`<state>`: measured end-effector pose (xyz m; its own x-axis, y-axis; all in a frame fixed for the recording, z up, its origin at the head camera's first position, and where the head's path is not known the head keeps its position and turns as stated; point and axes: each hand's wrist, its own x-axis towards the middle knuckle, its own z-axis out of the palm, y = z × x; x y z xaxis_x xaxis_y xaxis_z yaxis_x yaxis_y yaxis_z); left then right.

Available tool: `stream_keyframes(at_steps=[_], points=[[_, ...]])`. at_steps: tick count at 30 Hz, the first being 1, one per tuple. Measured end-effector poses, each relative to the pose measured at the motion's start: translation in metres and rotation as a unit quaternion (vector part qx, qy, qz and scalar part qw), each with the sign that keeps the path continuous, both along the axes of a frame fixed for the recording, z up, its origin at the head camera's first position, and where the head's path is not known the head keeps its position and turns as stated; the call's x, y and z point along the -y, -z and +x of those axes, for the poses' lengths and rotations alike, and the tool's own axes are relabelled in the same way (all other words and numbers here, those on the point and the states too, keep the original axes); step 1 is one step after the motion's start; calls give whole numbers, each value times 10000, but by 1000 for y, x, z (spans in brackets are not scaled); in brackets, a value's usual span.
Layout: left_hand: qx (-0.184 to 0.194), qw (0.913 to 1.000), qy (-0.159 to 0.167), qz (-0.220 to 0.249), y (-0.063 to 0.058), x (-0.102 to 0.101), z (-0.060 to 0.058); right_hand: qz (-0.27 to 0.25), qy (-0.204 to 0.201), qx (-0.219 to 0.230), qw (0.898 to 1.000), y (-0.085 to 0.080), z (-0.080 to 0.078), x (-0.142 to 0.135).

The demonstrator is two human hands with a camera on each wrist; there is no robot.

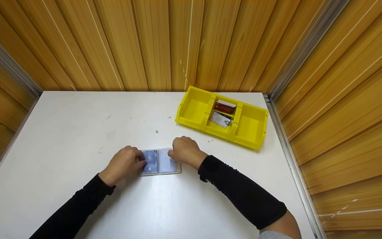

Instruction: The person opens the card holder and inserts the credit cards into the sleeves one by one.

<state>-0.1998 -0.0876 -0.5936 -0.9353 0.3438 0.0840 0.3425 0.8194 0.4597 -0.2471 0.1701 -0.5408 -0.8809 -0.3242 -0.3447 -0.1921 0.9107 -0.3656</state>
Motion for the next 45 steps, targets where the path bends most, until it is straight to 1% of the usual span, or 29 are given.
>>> stream_keyframes(at_steps=[3, 7, 13, 17, 20, 24, 29, 35, 41, 45], points=[[15, 10000, -19, 1, 0, 0, 0, 20, 50, 149, 9999, 3, 0, -3], [39, 10000, -29, -2, 0, 0, 0, 53, 69, 216, 9997, 8, 1, -4], [66, 10000, -18, 17, 2, 0, 0, 154, 10, 115, 9998, 16, 4, -4], [-29, 10000, 5, 11, 3, 0, 0, 203, -73, 65, 9997, 19, 5, -5], [-58, 10000, 22, 3, 3, 0, 1, 257, -54, 79, 9996, 19, 5, -6], [20, 10000, -5, 32, 3, 0, 1, 311, 24, 131, 9994, 19, 5, -7], [130, 9999, -38, 31, 2, -1, 1, 229, 16, 158, 9996, 20, 4, -7], [215, 9997, -47, 60, 2, -2, 1, 305, 129, 154, 9993, 19, 2, -12], [234, 9997, -63, 47, 1, -2, 2, 415, 65, 102, 9991, 12, 0, -14], [108, 9999, 12, 47, 2, -3, 1, 438, 101, 109, 9989, 6, 0, -17]])
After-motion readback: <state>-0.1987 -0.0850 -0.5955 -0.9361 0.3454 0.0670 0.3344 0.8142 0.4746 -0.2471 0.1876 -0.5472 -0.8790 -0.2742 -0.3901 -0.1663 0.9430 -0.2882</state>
